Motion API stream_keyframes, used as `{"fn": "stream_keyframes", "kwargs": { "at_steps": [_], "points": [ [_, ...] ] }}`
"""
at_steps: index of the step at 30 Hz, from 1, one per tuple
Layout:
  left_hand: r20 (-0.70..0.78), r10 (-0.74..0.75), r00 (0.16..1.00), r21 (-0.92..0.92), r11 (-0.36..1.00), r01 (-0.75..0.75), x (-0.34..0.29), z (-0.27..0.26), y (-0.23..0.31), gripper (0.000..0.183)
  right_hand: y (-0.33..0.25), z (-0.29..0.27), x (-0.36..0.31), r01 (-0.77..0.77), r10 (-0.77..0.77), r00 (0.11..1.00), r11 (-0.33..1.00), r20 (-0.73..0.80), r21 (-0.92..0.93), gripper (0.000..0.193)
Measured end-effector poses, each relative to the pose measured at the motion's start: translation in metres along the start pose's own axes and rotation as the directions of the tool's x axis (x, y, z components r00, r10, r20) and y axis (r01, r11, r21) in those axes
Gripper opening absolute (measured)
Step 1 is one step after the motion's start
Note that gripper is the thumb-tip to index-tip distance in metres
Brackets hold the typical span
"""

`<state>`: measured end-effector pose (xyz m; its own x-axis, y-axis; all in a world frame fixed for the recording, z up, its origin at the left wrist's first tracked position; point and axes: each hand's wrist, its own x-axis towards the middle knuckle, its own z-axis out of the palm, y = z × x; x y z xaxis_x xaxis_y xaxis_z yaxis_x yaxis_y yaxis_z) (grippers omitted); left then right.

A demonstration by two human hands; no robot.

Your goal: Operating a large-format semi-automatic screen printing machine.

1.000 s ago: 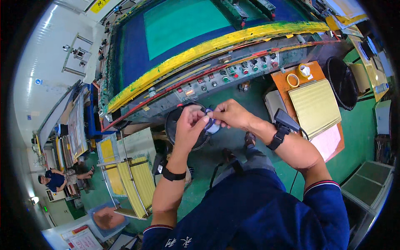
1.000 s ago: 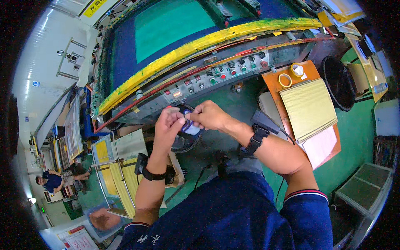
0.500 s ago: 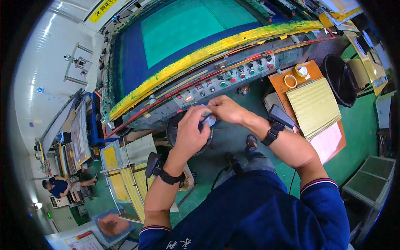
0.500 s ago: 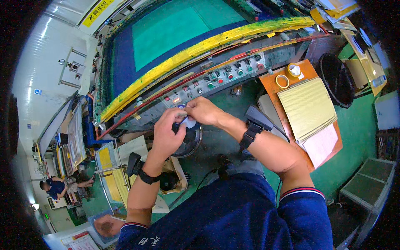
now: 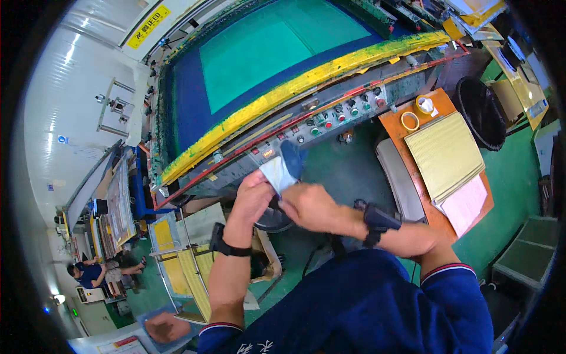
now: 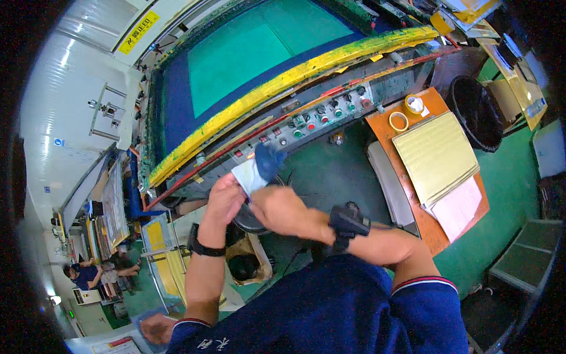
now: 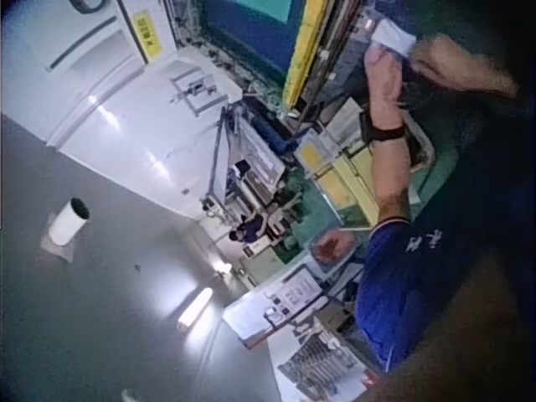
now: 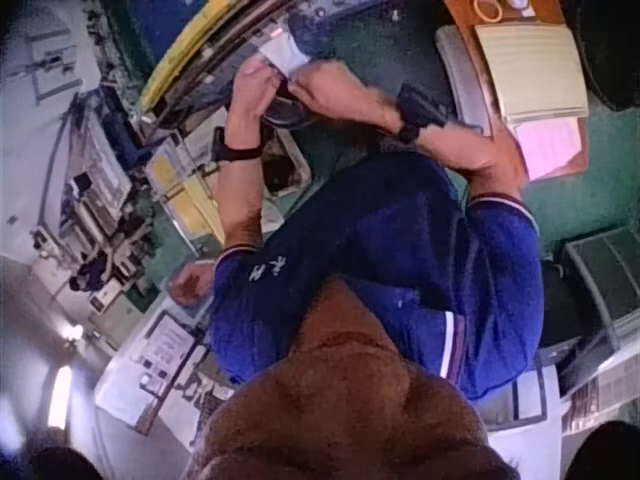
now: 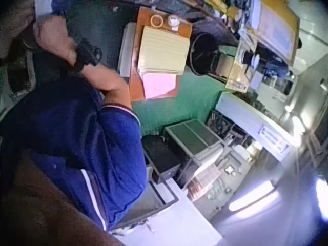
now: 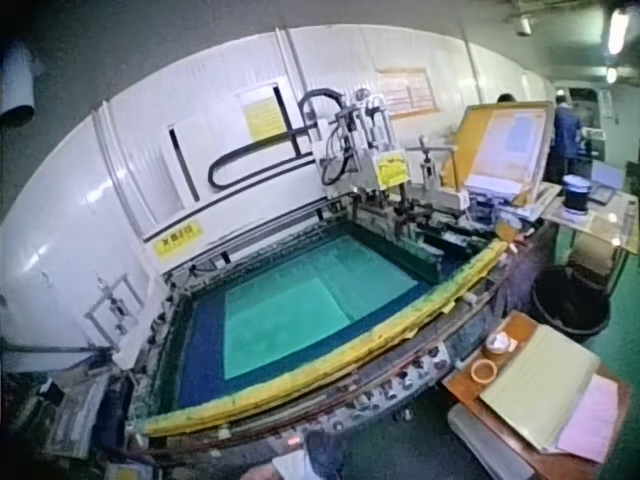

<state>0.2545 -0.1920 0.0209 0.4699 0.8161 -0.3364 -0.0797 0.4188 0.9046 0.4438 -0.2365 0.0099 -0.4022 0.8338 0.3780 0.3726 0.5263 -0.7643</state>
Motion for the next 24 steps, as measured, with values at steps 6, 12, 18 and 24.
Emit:
{"fn": "stream_keyframes", "kwargs": {
  "at_steps": [6,12,18,24],
  "points": [
    [-0.368,0.132,0.921,-0.334,0.905,-0.263,0.003,0.029,-0.038,0.045,-0.018,0.004,-0.017,0.199,-0.203,0.978,0.978,0.057,0.06,0.017],
    [-0.24,-0.1,0.966,-0.019,0.995,0.099,0.005,0.033,-0.048,0.041,-0.023,0.021,-0.036,0.261,-0.277,0.957,0.953,0.084,0.156,0.019],
    [-0.4,0.245,0.883,0.484,0.875,-0.023,0.02,0.041,-0.047,0.046,-0.037,0.01,-0.027,0.282,-0.297,0.955,0.925,0.022,0.253,0.014],
    [0.338,0.123,0.933,0.32,0.917,-0.237,0.033,0.059,-0.052,0.045,-0.054,0.016,-0.032,0.32,-0.356,0.928,0.914,0.114,0.248,0.015]
  ]
}}
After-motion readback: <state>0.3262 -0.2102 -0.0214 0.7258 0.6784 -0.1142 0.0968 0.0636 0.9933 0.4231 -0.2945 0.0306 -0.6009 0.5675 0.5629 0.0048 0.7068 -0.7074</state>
